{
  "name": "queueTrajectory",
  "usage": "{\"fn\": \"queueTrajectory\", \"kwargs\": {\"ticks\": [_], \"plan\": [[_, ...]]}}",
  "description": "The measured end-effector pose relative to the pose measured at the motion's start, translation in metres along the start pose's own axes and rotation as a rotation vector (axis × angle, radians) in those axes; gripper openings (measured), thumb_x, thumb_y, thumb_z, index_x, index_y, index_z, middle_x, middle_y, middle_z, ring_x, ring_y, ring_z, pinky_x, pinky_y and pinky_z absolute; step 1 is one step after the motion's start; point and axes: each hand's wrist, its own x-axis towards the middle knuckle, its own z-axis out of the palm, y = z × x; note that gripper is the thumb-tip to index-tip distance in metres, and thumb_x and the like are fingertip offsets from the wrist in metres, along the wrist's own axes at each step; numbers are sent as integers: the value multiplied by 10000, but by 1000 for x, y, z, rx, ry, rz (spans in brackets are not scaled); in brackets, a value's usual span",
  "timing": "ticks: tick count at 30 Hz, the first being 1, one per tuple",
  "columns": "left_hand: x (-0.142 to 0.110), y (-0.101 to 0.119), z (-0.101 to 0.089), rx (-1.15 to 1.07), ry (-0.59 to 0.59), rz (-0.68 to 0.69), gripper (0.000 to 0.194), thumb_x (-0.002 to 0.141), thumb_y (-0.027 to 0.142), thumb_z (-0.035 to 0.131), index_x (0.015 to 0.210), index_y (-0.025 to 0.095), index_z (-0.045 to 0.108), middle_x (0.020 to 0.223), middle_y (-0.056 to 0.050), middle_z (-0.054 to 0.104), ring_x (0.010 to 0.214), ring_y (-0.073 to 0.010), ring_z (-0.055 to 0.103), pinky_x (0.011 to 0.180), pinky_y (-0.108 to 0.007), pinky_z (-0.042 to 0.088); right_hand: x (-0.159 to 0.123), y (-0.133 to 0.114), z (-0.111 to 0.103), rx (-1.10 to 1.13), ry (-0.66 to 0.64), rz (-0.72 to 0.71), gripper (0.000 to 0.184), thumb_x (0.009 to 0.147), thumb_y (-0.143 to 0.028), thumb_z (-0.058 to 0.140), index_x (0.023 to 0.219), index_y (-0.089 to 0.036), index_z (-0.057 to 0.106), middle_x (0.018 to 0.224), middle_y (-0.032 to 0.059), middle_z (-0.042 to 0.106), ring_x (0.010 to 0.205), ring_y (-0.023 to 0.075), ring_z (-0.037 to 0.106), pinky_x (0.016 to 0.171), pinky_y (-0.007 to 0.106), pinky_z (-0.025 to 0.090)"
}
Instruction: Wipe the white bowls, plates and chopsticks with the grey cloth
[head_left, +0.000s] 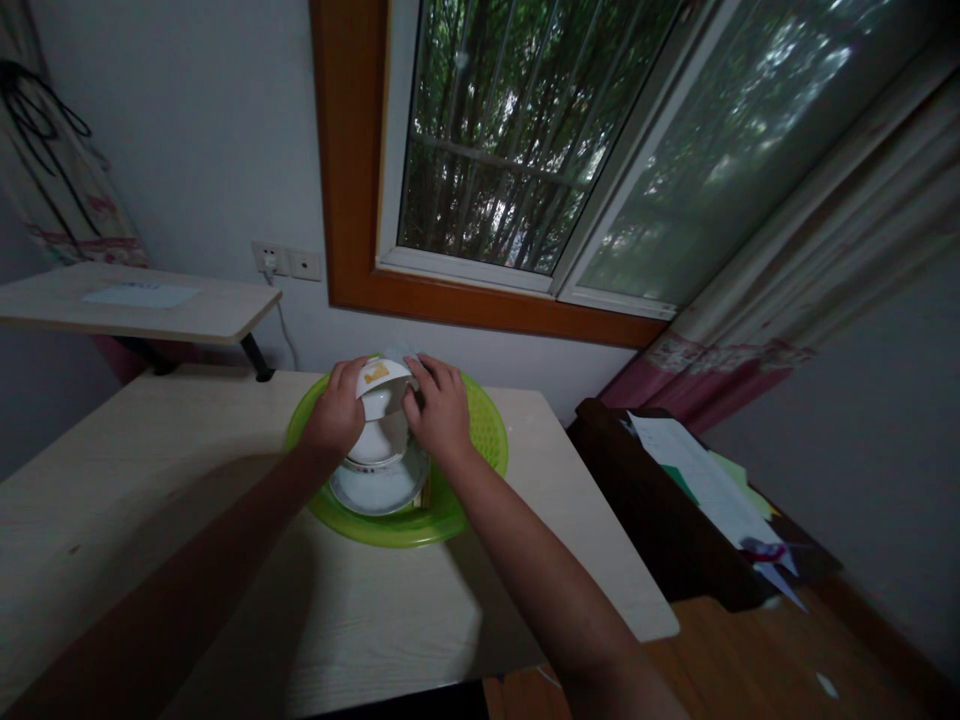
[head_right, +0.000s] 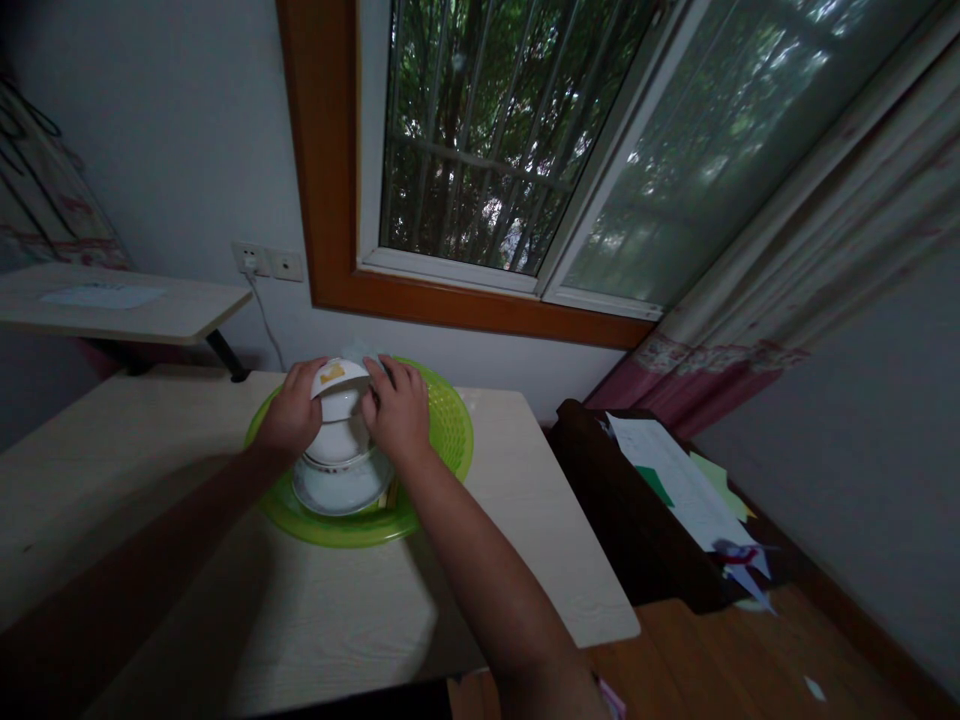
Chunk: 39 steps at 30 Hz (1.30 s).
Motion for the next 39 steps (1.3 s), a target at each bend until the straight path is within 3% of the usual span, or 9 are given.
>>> {"fn": "queueTrajectory", "kwargs": {"ticks": [5, 12, 22, 32, 39], "plan": [[0, -2, 2, 23, -5, 13, 634, 774, 0, 387, 1375, 183, 465, 1344, -133, 528, 1300, -269, 530, 1136, -435, 431, 0, 3, 3, 19, 30, 14, 459, 930, -228, 549, 1389, -245, 559, 1392, 93, 562, 1247, 286, 469, 1070, 476, 412], [1, -9, 6, 45, 2, 16, 596, 794, 18, 390, 1370, 154, 458, 1294, -157, 539, 1256, -286, 553, 1106, -453, 451, -2, -12, -3, -12, -43, -171, 515, 922, -221, 553, 1434, -263, 515, 1461, 63, 515, 1280, 282, 439, 1094, 474, 385], [-1, -6, 3, 38, 5, 19, 640, 771, 2, 402, 1377, 200, 457, 1313, -130, 525, 1280, -274, 539, 1138, -434, 425, 0, -1, -2, -30, 42, -16, 418, 923, -234, 567, 1341, -231, 586, 1407, 97, 544, 1236, 303, 449, 1050, 493, 405], [1, -8, 5, 44, 6, 25, 645, 758, -8, 391, 1372, 173, 466, 1286, -147, 534, 1271, -278, 545, 1131, -432, 428, -3, -11, -5, -12, -3, -172, 426, 951, -272, 543, 1376, -257, 561, 1380, 76, 564, 1239, 273, 459, 1060, 457, 399], [-1, -6, 2, 34, -3, 4, 653, 757, -3, 404, 1371, 209, 460, 1307, -122, 527, 1288, -274, 535, 1139, -442, 427, -1, -3, -2, -22, 59, -24, 388, 936, -266, 563, 1321, -246, 603, 1328, 107, 566, 1216, 296, 459, 1032, 492, 413]]}}
